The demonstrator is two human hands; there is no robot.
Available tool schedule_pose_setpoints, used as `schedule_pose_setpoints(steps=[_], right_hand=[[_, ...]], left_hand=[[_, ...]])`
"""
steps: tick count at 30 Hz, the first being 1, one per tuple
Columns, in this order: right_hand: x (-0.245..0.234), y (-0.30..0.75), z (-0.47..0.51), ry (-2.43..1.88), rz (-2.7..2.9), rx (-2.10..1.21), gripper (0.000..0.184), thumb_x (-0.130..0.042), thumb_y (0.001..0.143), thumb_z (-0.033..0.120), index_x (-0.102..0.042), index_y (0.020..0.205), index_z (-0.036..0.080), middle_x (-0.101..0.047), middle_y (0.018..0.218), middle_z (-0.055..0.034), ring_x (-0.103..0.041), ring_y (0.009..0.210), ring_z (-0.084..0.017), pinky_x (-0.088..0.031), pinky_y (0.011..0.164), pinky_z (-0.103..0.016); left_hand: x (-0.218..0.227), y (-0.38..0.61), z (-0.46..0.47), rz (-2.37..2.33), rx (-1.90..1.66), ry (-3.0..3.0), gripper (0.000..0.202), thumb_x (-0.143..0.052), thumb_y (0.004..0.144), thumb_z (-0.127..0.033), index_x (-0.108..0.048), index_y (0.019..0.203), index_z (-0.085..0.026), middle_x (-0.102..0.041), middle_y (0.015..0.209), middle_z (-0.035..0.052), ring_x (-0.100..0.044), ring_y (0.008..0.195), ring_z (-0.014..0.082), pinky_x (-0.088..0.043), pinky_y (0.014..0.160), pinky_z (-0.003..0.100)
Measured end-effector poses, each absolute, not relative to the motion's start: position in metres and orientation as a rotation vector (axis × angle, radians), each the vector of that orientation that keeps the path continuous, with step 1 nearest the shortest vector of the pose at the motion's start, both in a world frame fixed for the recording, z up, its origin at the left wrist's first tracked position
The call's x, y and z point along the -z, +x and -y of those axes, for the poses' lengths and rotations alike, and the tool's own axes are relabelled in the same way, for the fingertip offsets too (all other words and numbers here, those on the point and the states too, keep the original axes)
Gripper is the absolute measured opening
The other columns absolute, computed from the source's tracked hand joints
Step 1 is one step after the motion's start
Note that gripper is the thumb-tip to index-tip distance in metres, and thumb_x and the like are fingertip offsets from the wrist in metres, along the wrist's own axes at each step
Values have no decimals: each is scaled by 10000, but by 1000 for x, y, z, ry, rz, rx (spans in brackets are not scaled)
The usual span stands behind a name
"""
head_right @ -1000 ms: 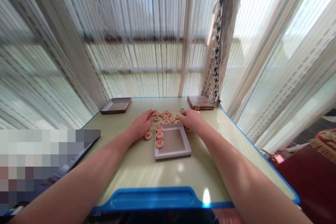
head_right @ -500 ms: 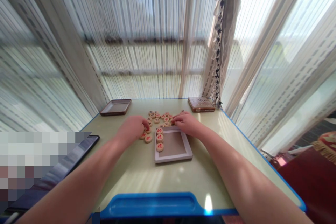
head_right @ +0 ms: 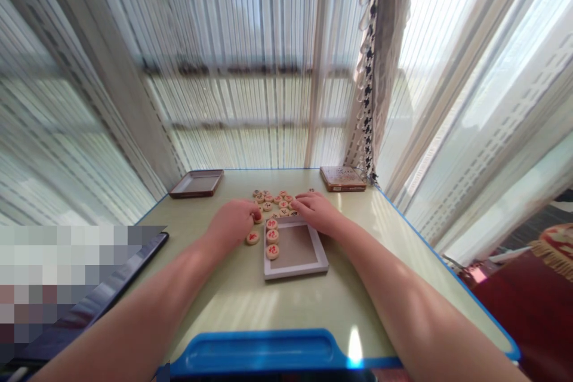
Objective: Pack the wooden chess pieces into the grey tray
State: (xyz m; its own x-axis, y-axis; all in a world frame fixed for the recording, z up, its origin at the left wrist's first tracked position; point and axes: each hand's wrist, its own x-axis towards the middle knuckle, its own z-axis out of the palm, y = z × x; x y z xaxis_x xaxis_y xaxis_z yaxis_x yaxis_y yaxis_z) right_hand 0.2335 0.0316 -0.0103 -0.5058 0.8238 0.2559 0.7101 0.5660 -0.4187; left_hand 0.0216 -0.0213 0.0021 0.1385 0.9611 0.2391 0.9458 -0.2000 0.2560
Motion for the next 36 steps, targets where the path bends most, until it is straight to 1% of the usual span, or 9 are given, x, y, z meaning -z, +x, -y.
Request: schedule_pose_setpoints(steps=[6,11,14,17,22,25,27,31,36], right_hand=[[7,233,-29,-1234,2363,-373,509,-226,885,450,-653,1017,208,-585,1143,-65,-469,1098,-233,-312,967,-388],[6,233,-27,-1207,2374,-455,548,-213,881,476,-645,1026,172,-578,1148,-87,-501,1067,-221,-348,948,-346],[6,233,-26,-1203,2361,-457,557,-214,877,490,-638,1034,166,-578,1143,-94,-511,1055,-223,-355,942,-344],[8,233,-27,-1184,2368,-438,545,-226,872,502,-640,1026,182,-587,1128,-85,-509,1056,-221,-353,943,-346],[11,233,-28,-1193,2365,-419,525,-231,874,495,-648,1002,201,-588,1122,-77,-519,1034,-214,-364,932,-349],[8,232,-25,-1194,2380,-349,487,-262,873,472,-649,1002,206,-583,1128,-76,-502,1049,-217,-358,931,-362],[4,231,-22,-1143,2410,-226,398,-373,837,458,-660,980,221,-595,1100,-67,-466,1077,-235,-331,944,-383],[-5,230,-13,-1017,2441,-84,228,-561,715,307,-677,894,228,-629,937,-54,-469,993,-235,-332,912,-378],[-6,228,-8,-1069,2444,-73,332,-564,700,273,-618,1023,216,-629,921,-62,-470,926,-241,-355,858,-389]], left_hand=[[11,23,8,-1645,-1211,2387,364,-343,753,-85,-597,1004,-156,-592,1097,51,-509,1049,143,-371,960,260],[25,13,-7,-1739,-1066,2316,408,-358,801,-161,-467,1191,-110,-419,1317,112,-380,1210,192,-304,1027,339],[32,10,-17,-1787,-931,2245,506,-340,848,-340,-353,1285,-85,-318,1379,147,-286,1271,228,-276,1033,384],[35,11,-23,-1726,-723,2299,529,-261,863,-447,-398,1276,-146,-362,1364,99,-251,1288,223,-204,1057,403],[31,14,-21,-1646,-638,2372,458,-254,866,-425,-541,1147,-206,-424,1327,46,-272,1281,204,-184,1062,383],[27,14,-18,-1654,-695,2288,375,-301,852,-336,-593,1044,-200,-480,1282,36,-302,1267,196,-242,1041,355],[25,13,-17,-1651,-708,2235,323,-333,824,-246,-602,998,-208,-504,1259,22,-330,1252,181,-267,1029,343],[26,13,-18,-1628,-737,2217,354,-345,803,-186,-573,1073,-215,-503,1260,21,-356,1235,173,-269,1031,355],[24,14,-18,-1582,-669,2278,340,-349,836,-265,-587,1078,-235,-467,1292,6,-311,1262,211,-249,1039,410]])
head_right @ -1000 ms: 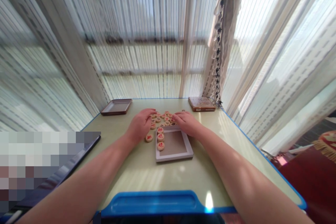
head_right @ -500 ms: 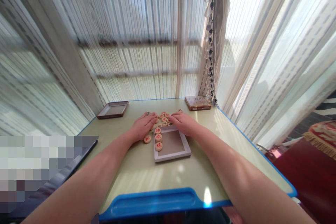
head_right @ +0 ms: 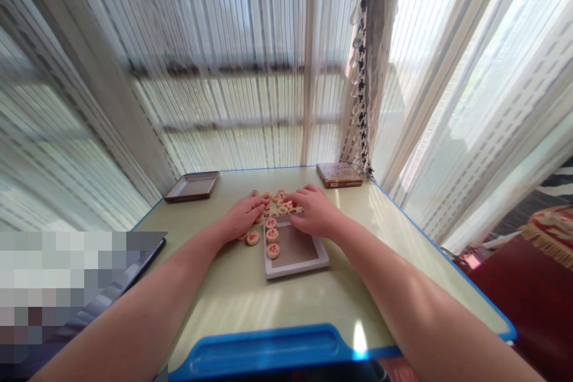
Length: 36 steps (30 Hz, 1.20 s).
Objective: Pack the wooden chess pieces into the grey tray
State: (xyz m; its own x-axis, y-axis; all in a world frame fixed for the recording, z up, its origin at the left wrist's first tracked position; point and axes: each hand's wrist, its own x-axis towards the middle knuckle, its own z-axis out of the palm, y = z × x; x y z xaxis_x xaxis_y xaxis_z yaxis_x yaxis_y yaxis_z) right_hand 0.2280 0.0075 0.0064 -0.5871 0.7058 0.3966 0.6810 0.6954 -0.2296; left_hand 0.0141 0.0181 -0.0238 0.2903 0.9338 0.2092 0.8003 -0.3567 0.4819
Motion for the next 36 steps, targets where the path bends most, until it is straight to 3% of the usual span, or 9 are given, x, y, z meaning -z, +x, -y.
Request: schedule_pose_setpoints(steps=[4,8,12,18,22,26,32,36], right_hand=[[-4,228,-10,-1035,2505,-197,371,-352,859,407,-609,1065,236,-604,1060,-56,-454,1013,-226,-322,915,-391],[-1,229,-12,-1085,2577,-286,483,-209,888,468,-553,1160,267,-504,1244,-27,-338,1187,-247,-192,1013,-446],[-1,230,-12,-1143,2583,-274,495,-218,870,517,-535,1173,287,-515,1229,-31,-342,1198,-254,-127,1026,-492],[-3,237,-19,-1216,2530,-221,507,-222,869,516,-521,1187,258,-473,1271,-67,-338,1217,-264,-193,1007,-491],[2,241,-24,-1266,2497,-274,507,-206,884,473,-588,1092,211,-560,1160,-92,-450,1129,-243,-328,950,-414],[4,242,-25,-1255,2484,-349,459,-236,887,435,-578,1098,213,-567,1153,-75,-463,1124,-220,-342,956,-374],[5,240,-25,-1207,2343,-325,511,-342,855,438,-328,1327,244,-267,1411,-55,-262,1277,-210,-235,1041,-388],[8,240,-25,-1178,2428,-423,451,-310,864,457,-491,1217,243,-358,1364,-62,-312,1249,-226,-230,1040,-414]], left_hand=[[21,16,-16,-1578,-723,2269,324,-337,849,-279,-636,958,-219,-546,1211,20,-388,1214,198,-313,1010,366],[24,15,-15,-1625,-807,2199,319,-360,812,-200,-645,954,-190,-546,1211,28,-403,1202,164,-290,1028,301],[28,14,-17,-1670,-871,2133,371,-331,805,-177,-610,1050,-160,-505,1256,48,-382,1217,152,-265,1041,291],[28,13,-19,-1868,-774,2185,413,-292,853,-283,-533,1133,-97,-454,1284,157,-286,1271,248,-159,1054,437],[29,13,-19,-1843,-746,2145,418,-244,869,-301,-510,1147,-138,-470,1275,136,-379,1219,216,-218,1034,389],[30,13,-18,-1863,-779,2096,419,-277,854,-338,-517,1143,-153,-507,1240,124,-449,1155,221,-309,980,366],[30,13,-18,-1887,-733,2131,437,-274,856,-359,-519,1155,-155,-509,1239,123,-414,1183,255,-296,979,396],[32,14,-18,-1901,-738,2140,463,-270,861,-387,-491,1191,-149,-494,1254,128,-405,1190,267,-290,979,406]])
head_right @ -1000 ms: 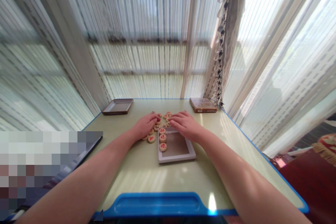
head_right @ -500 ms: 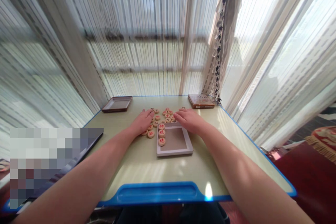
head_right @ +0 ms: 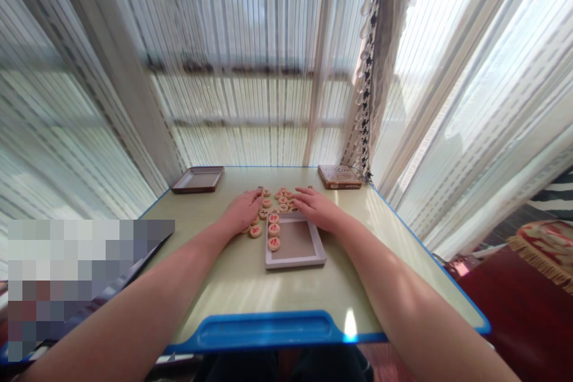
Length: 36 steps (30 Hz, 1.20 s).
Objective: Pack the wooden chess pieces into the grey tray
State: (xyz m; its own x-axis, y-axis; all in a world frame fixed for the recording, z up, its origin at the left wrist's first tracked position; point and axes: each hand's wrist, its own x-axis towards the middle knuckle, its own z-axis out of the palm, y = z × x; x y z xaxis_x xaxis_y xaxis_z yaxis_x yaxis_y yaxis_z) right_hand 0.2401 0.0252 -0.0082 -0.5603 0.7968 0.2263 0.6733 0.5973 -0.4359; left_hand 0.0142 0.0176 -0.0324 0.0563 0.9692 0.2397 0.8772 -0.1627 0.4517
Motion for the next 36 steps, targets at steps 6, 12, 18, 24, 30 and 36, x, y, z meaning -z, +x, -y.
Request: schedule_pose_setpoints(steps=[6,12,18,24,30,36], right_hand=[[7,239,-26,-1128,2418,-349,431,-304,870,450,-571,1131,234,-422,1319,-62,-372,1201,-228,-264,1017,-420],[6,235,-24,-1120,2464,-284,446,-285,875,440,-618,1061,208,-589,1114,-72,-469,1080,-218,-329,962,-384],[1,232,-18,-1109,2450,-297,493,-190,899,436,-590,1096,225,-606,1052,-60,-484,1024,-214,-347,912,-384],[3,236,-22,-1116,2475,-307,521,-178,903,430,-634,1007,202,-601,1070,-74,-482,1031,-218,-336,919,-375],[0,238,-24,-1100,2438,-181,493,-212,904,418,-640,979,185,-607,988,-88,-498,963,-202,-354,873,-353],[5,241,-28,-1224,2417,-144,513,-203,896,447,-637,1017,202,-577,1060,-92,-473,1010,-216,-333,907,-371]], left_hand=[[27,14,-10,-1809,-1062,2025,499,-242,871,-450,-409,1268,-200,-537,1216,78,-470,1137,207,-345,948,335],[16,13,-4,-1814,-1406,1781,631,-97,866,-514,-574,1092,-169,-652,1001,62,-578,962,178,-429,849,291],[14,18,1,-1772,-1370,1976,634,-86,873,-499,-635,915,-185,-674,892,47,-589,910,172,-420,843,282],[13,18,3,-1829,-1331,2066,593,-97,885,-462,-619,775,-202,-671,811,40,-594,836,177,-422,779,286],[14,18,2,-1822,-1327,2127,589,-100,887,-453,-607,736,-194,-661,770,47,-590,788,187,-410,737,300],[14,19,3,-1848,-1275,2105,583,-125,880,-477,-607,718,-193,-646,716,51,-588,745,192,-408,693,305]])
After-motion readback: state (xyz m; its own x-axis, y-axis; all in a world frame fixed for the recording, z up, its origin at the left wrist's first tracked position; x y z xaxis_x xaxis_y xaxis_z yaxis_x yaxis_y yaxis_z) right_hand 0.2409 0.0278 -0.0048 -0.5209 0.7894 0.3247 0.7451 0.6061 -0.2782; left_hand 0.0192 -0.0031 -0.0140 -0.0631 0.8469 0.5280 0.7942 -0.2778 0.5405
